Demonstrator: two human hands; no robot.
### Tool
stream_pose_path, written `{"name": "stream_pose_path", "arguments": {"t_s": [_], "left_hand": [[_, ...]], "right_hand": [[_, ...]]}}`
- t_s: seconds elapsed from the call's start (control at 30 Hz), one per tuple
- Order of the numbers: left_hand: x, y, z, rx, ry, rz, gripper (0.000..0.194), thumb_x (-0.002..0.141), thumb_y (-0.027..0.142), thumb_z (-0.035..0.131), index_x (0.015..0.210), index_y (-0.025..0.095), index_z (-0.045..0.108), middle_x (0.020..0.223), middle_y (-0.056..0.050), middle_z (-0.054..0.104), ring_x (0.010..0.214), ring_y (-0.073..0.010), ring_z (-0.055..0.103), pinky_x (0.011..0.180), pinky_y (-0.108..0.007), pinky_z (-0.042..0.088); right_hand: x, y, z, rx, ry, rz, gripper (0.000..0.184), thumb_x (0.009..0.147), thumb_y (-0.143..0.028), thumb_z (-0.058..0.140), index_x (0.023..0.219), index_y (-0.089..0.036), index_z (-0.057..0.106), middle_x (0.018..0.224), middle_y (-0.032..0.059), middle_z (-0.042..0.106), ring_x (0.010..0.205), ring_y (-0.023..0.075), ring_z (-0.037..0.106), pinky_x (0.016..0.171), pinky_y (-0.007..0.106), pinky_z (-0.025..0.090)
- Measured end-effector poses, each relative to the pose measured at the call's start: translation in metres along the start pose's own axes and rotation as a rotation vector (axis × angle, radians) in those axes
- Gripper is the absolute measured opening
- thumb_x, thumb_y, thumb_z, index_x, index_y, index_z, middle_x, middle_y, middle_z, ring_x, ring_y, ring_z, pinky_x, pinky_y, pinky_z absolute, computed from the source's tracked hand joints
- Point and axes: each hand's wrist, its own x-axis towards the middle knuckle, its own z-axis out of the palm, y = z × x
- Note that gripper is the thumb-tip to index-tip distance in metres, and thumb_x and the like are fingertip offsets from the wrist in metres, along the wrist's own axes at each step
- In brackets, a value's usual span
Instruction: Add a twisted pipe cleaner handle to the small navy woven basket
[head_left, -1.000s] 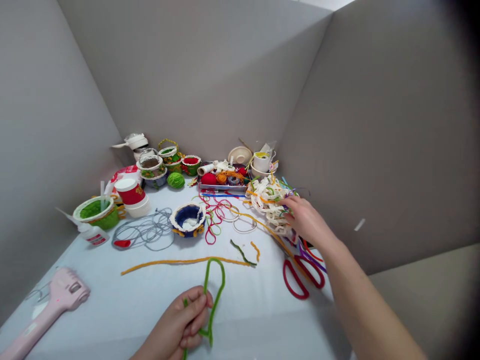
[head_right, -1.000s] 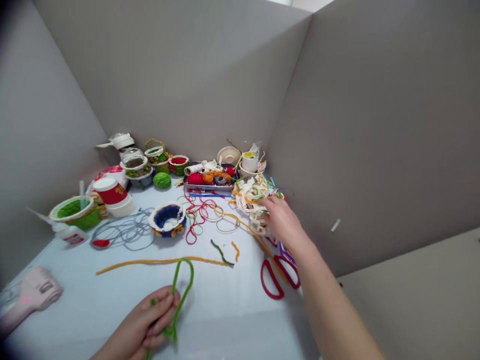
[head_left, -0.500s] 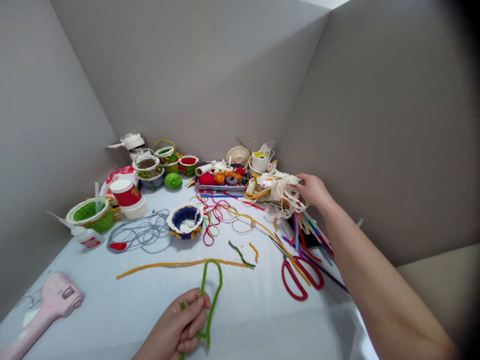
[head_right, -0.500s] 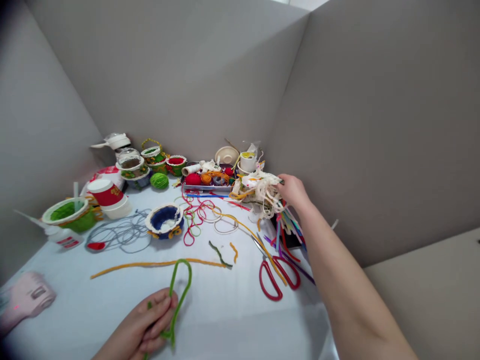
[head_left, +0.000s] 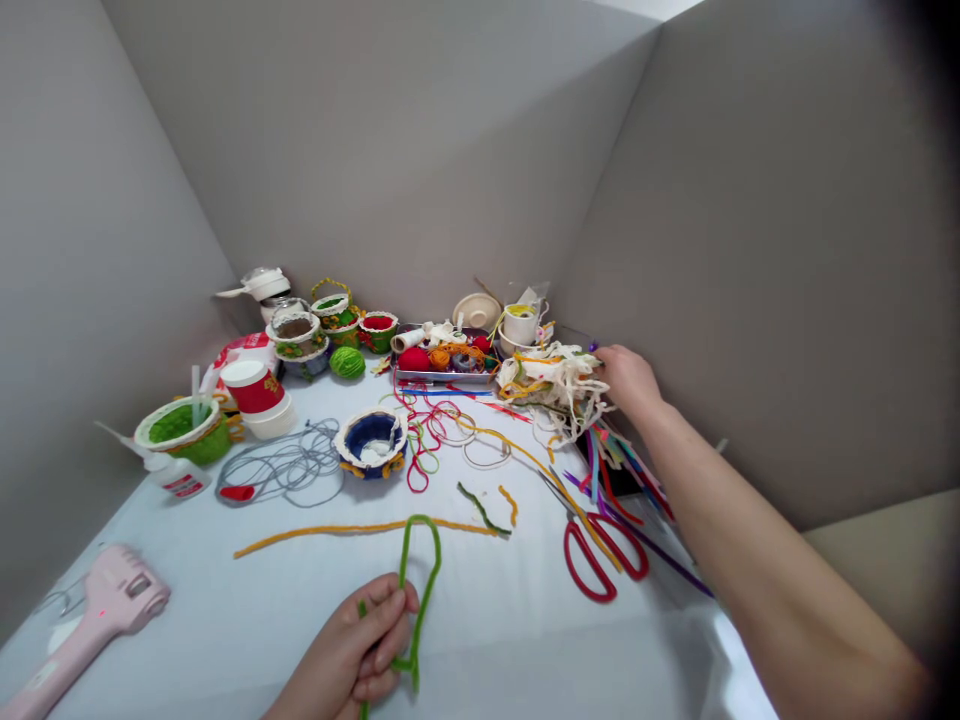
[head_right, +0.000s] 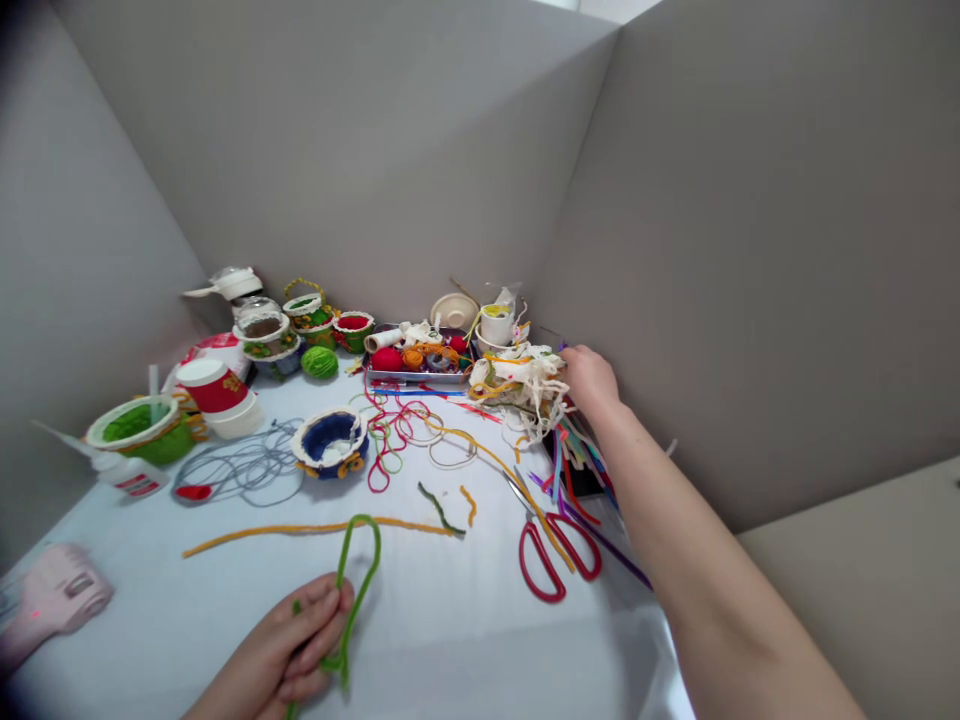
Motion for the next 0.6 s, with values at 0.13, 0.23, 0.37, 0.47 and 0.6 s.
{"name": "stream_pose_path", "arguments": {"t_s": [0.13,0.23,0.37,0.47,0.6], "left_hand": [[0.001,0.0,-0.001,-0.006,0.01,0.002,0.032,0.077,0.043,0.069,0.079,0.014,0.058,0.048,0.01,0.026,0.044,-0.0018,0.005,0.038,-0.014,0.006],[0.001,0.0,-0.002,-0.018,0.015,0.004,0.031,0.078,0.044,0.067,0.08,0.014,0.058,0.048,0.01,0.026,0.045,-0.0023,0.005,0.038,-0.014,0.007],[0.002,0.0,-0.004,-0.056,0.022,0.015,0.031,0.08,0.044,0.066,0.081,0.014,0.058,0.05,0.009,0.028,0.046,-0.003,0.006,0.038,-0.013,0.008],[0.003,0.0,-0.006,-0.08,0.021,0.031,0.031,0.081,0.044,0.064,0.083,0.014,0.058,0.051,0.008,0.03,0.045,-0.0026,0.006,0.038,-0.013,0.009],[0.004,-0.001,-0.006,-0.097,0.014,0.036,0.03,0.084,0.043,0.061,0.084,0.014,0.059,0.052,0.008,0.031,0.045,-0.0024,0.007,0.038,-0.013,0.011]], "right_hand": [[-0.011,-0.004,0.01,-0.063,-0.107,-0.025,0.024,0.085,-0.025,0.049,0.093,-0.013,0.069,0.098,0.0166,0.065,0.092,0.0246,0.059,0.073,0.029,0.041],[-0.013,-0.005,0.015,-0.078,-0.21,-0.056,0.02,0.083,-0.024,0.055,0.091,-0.013,0.07,0.095,0.0172,0.065,0.09,0.0249,0.061,0.072,0.029,0.043],[-0.014,0.0,0.008,-0.049,-0.309,-0.12,0.029,0.081,-0.026,0.061,0.106,-0.014,0.069,0.104,0.0164,0.065,0.093,0.025,0.062,0.08,0.03,0.045],[-0.02,0.006,-0.012,-0.017,-0.327,-0.173,0.045,0.076,-0.021,0.066,0.121,-0.016,0.062,0.122,0.0139,0.06,0.108,0.0244,0.058,0.091,0.028,0.043],[-0.043,-0.008,-0.048,0.117,-0.073,-0.2,0.037,0.082,-0.015,0.054,0.118,-0.017,0.063,0.126,0.0101,0.058,0.111,0.0224,0.057,0.095,0.028,0.042]]}}
